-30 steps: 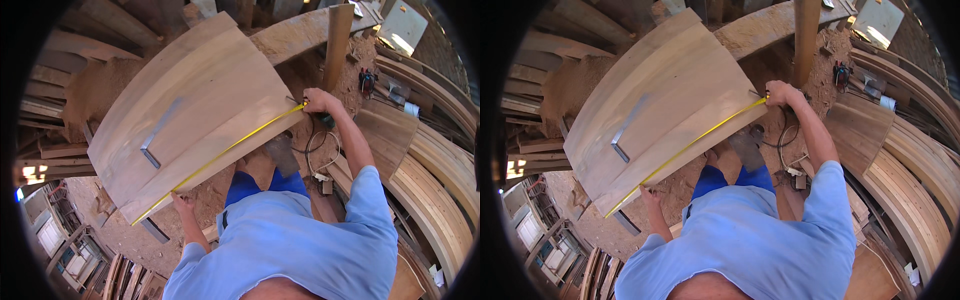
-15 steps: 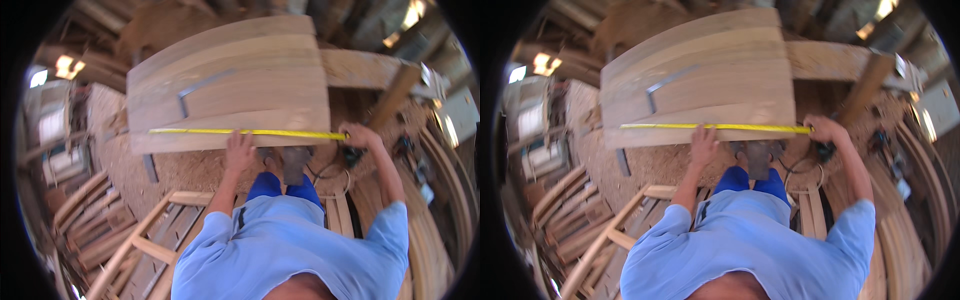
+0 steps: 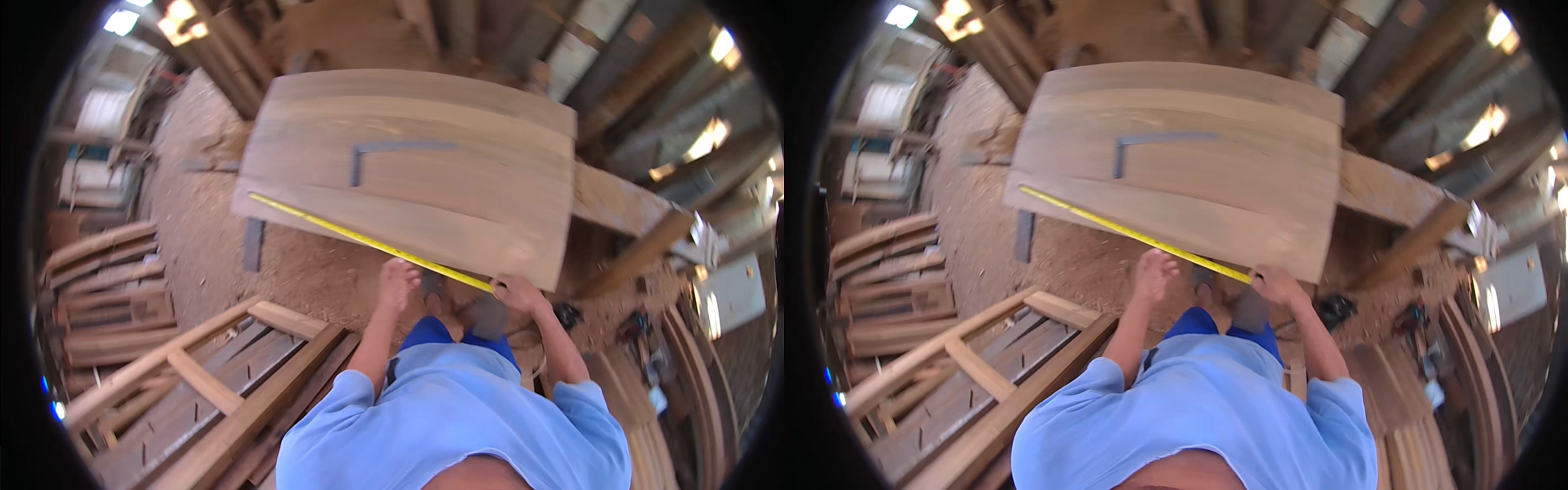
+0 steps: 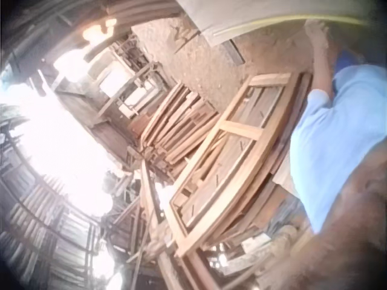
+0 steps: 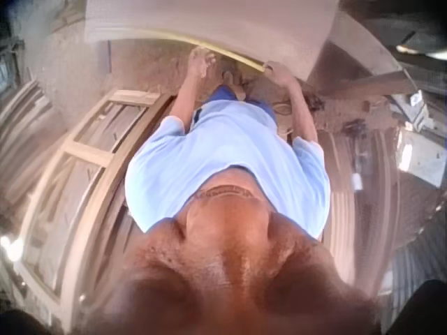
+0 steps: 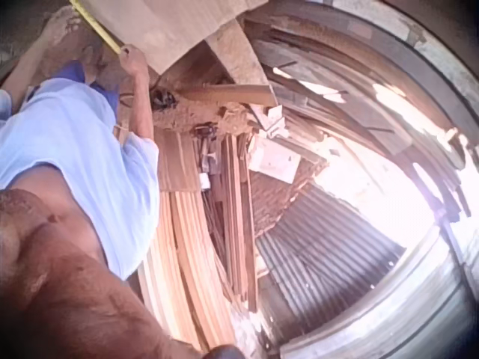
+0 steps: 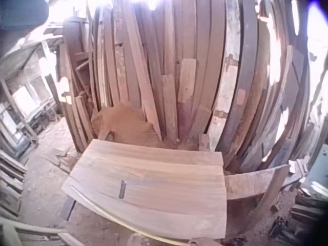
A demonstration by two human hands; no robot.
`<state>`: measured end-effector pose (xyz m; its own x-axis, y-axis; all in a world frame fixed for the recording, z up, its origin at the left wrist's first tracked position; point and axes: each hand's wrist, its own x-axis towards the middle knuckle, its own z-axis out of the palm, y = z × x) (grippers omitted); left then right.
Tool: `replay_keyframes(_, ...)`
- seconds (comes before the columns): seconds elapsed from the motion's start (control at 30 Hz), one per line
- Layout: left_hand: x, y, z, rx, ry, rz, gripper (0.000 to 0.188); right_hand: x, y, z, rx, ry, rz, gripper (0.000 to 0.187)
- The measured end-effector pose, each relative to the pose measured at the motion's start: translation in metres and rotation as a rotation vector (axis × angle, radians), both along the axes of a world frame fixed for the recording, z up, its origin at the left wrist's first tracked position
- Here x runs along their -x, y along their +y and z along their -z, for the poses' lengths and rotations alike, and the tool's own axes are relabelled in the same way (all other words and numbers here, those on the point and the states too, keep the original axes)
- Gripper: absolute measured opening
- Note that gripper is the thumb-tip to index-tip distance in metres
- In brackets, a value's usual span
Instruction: The person measures standing wooden frames and planks using a measuring tape. The person then measures a wooden board on a workbench with the measuring tape and marks it using a pencil and a square ruler.
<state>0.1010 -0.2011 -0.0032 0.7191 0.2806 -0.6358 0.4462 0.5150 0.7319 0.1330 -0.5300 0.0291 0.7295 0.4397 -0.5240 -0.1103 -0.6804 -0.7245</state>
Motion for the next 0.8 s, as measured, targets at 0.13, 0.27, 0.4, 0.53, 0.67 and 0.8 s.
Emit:
replay_keyframes(0.13,-0.035,0.022,-0.001,0.019,0.018,-0.079,0.018,-0.001,0.028,-0.014,0.019,-0.007,0.025,0.031)
replay_keyframes(0.27,-0.043,0.096,0.026,-0.095,0.041,-0.090,0.018,-0.008,0.062,-0.025,0.036,-0.052,-0.011,0.031)
replay_keyframes(0.4,-0.065,0.129,0.029,-0.153,0.078,-0.147,0.022,-0.016,0.083,-0.017,0.036,-0.137,-0.006,0.031)
replay_keyframes(0.53,-0.076,0.143,0.030,-0.143,0.101,-0.131,0.023,-0.025,0.099,-0.013,0.089,-0.140,0.017,0.034)
replay_keyframes(0.67,-0.080,0.152,0.032,-0.120,0.129,-0.166,0.027,-0.032,0.111,-0.018,0.107,-0.116,0.024,0.034)
replay_keyframes(0.8,-0.074,0.157,0.036,-0.061,0.115,-0.148,0.024,-0.036,0.109,-0.017,0.111,-0.088,0.013,0.033)
